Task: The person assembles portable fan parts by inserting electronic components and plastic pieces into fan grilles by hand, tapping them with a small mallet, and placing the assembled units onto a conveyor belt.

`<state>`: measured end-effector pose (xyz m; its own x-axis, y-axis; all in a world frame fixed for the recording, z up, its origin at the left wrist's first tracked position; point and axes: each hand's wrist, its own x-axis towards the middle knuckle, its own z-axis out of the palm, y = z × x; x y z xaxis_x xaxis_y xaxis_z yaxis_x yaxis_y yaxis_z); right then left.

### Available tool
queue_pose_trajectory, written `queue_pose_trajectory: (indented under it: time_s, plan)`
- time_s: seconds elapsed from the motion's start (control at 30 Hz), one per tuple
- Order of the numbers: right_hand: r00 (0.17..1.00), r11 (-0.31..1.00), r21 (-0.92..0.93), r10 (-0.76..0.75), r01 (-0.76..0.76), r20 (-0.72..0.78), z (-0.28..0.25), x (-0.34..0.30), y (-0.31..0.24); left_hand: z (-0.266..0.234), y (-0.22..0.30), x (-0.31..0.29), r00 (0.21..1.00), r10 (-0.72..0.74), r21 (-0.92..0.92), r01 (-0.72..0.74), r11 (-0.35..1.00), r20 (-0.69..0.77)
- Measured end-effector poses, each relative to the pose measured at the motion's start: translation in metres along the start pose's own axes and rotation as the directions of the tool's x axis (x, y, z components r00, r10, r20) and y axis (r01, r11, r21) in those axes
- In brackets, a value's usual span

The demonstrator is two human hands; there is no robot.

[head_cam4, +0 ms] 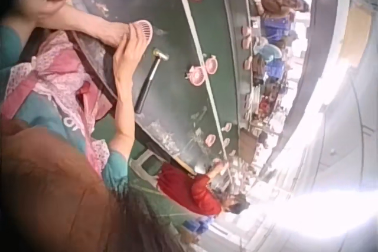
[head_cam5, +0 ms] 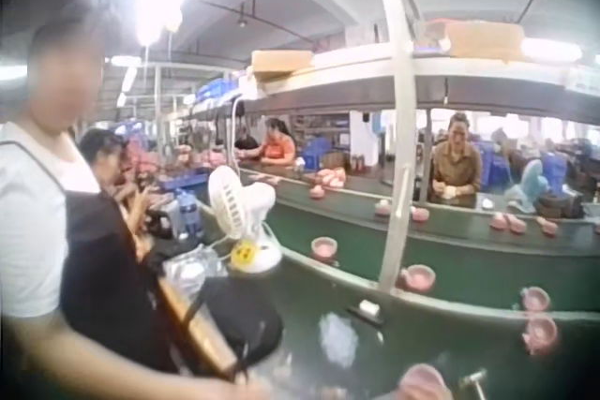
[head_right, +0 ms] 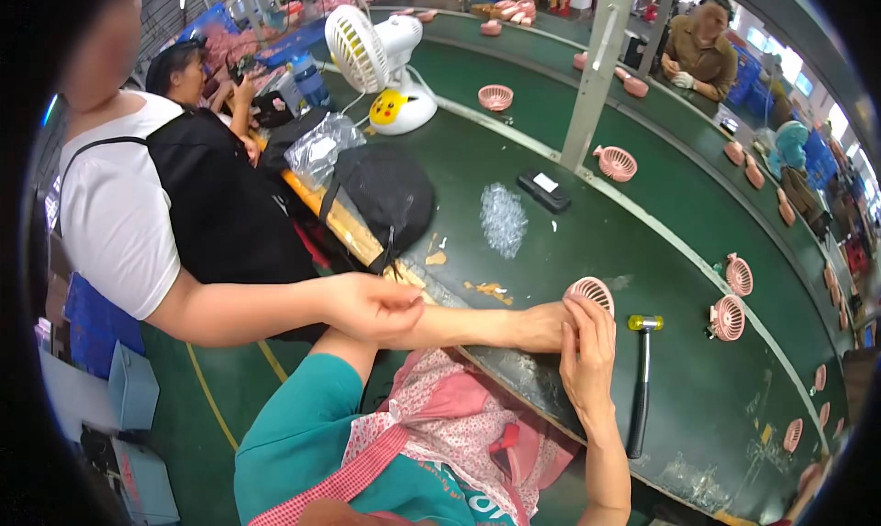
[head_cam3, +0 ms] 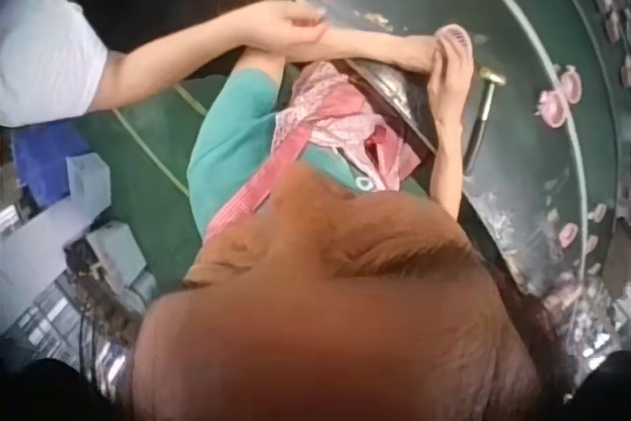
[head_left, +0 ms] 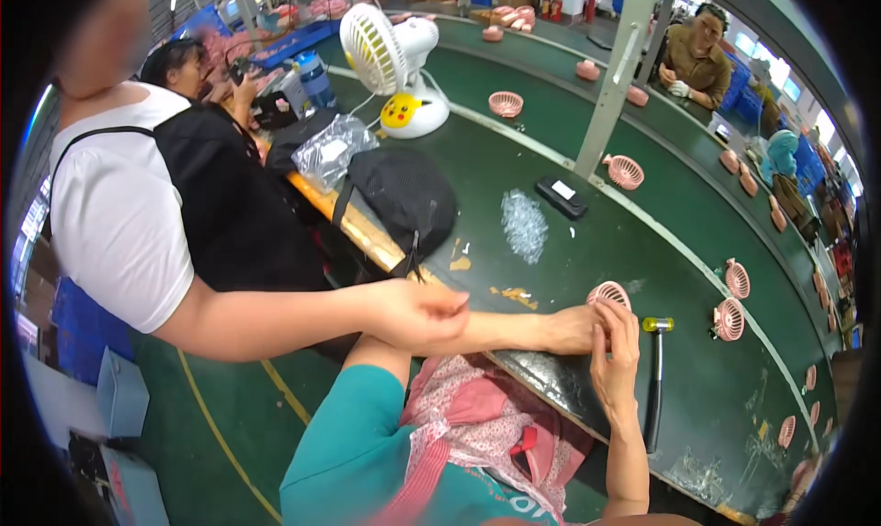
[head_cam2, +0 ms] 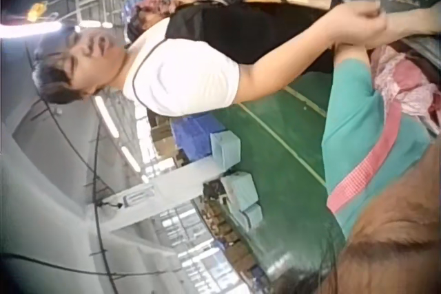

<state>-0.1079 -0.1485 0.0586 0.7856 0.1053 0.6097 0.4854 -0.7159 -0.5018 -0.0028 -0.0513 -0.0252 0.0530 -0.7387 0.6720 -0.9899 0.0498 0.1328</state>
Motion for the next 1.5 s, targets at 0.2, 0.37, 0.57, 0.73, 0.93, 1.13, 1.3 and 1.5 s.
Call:
queue_pose_trajectory:
  time_s: [0.2,0.37,0.57,0.73,0.93,1.13,1.3,1.5]
  plan:
    - [0.997,0.992,-0.095,-0.082,0.083,0.005,0.007,0.004,0.004,-0.015,0.001,0.0,0.963,-0.2,-0.383,0.256,0.888,0.181]
    - [0.998,0.995,-0.091,-0.052,0.05,-0.021,-0.002,-0.013,0.011,-0.002,0.014,0.005,0.967,-0.174,-0.353,0.231,0.907,0.187]
    - [0.997,0.982,-0.187,-0.045,0.033,-0.063,-0.014,-0.035,0.033,0.029,0.036,0.06,0.591,-0.357,0.221,0.292,0.931,0.723]
    - [0.984,0.992,-0.118,-0.06,0.04,-0.169,-0.01,-0.028,0.035,0.009,0.011,0.032,0.989,-0.09,-0.355,0.127,0.926,0.12]
    - [0.957,0.998,0.031,0.056,-0.049,-0.285,-0.024,-0.032,0.044,-0.028,0.013,0.06,0.989,-0.025,-0.134,0.044,0.99,0.143]
    - [0.97,0.994,0.042,0.106,-0.099,-0.221,-0.02,-0.036,0.045,-0.035,0.008,0.043,0.996,-0.054,-0.014,0.056,0.998,0.074]
    - [0.972,0.98,-0.181,-0.124,0.087,-0.201,-0.015,-0.025,0.022,-0.035,0.0,0.034,0.989,-0.007,0.03,0.003,1.0,0.146]
    - [0.914,0.947,0.135,-0.317,0.291,0.253,0.043,0.016,-0.059,-0.015,0.001,0.054,0.988,0.067,0.115,-0.083,0.99,0.136]
